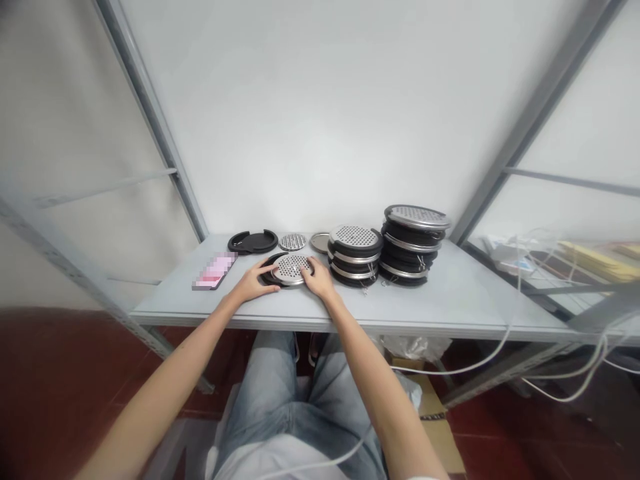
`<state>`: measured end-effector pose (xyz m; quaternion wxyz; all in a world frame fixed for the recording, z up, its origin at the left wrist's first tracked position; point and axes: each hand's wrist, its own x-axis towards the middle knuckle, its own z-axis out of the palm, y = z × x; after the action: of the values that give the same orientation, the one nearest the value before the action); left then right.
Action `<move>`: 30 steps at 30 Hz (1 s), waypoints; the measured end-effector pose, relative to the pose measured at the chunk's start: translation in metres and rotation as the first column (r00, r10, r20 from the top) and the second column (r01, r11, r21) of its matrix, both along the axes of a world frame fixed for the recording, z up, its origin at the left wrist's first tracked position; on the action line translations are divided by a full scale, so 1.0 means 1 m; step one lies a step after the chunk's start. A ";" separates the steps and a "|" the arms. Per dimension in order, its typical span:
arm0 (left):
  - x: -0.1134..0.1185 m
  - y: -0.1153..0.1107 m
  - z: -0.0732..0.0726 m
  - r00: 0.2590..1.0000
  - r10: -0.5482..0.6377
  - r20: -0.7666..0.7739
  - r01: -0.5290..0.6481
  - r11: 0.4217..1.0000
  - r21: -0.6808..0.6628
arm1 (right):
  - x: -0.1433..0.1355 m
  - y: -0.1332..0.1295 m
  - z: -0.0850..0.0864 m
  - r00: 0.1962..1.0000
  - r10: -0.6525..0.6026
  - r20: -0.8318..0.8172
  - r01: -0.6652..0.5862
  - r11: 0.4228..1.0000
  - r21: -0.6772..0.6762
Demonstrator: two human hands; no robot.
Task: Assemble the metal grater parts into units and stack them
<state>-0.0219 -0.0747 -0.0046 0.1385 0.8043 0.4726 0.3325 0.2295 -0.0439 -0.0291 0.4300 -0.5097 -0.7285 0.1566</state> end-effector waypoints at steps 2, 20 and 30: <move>0.000 0.000 0.000 1.000 -0.001 0.018 0.001 1.000 0.005 | 0.000 -0.002 0.003 1.000 0.008 0.013 -0.007 0.999 -0.041; 0.006 -0.007 -0.001 0.993 0.109 0.037 -0.111 0.993 0.047 | 0.001 -0.013 0.013 0.971 0.227 0.075 -0.217 0.968 -0.130; 0.004 -0.010 0.004 0.999 0.027 -0.033 -0.023 0.994 0.109 | 0.003 -0.002 0.004 0.980 0.180 -0.083 -0.188 0.978 -0.090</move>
<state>-0.0180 -0.0845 -0.0008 0.0822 0.8103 0.4660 0.3457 0.2324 -0.0459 -0.0252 0.4152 -0.4542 -0.7476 0.2497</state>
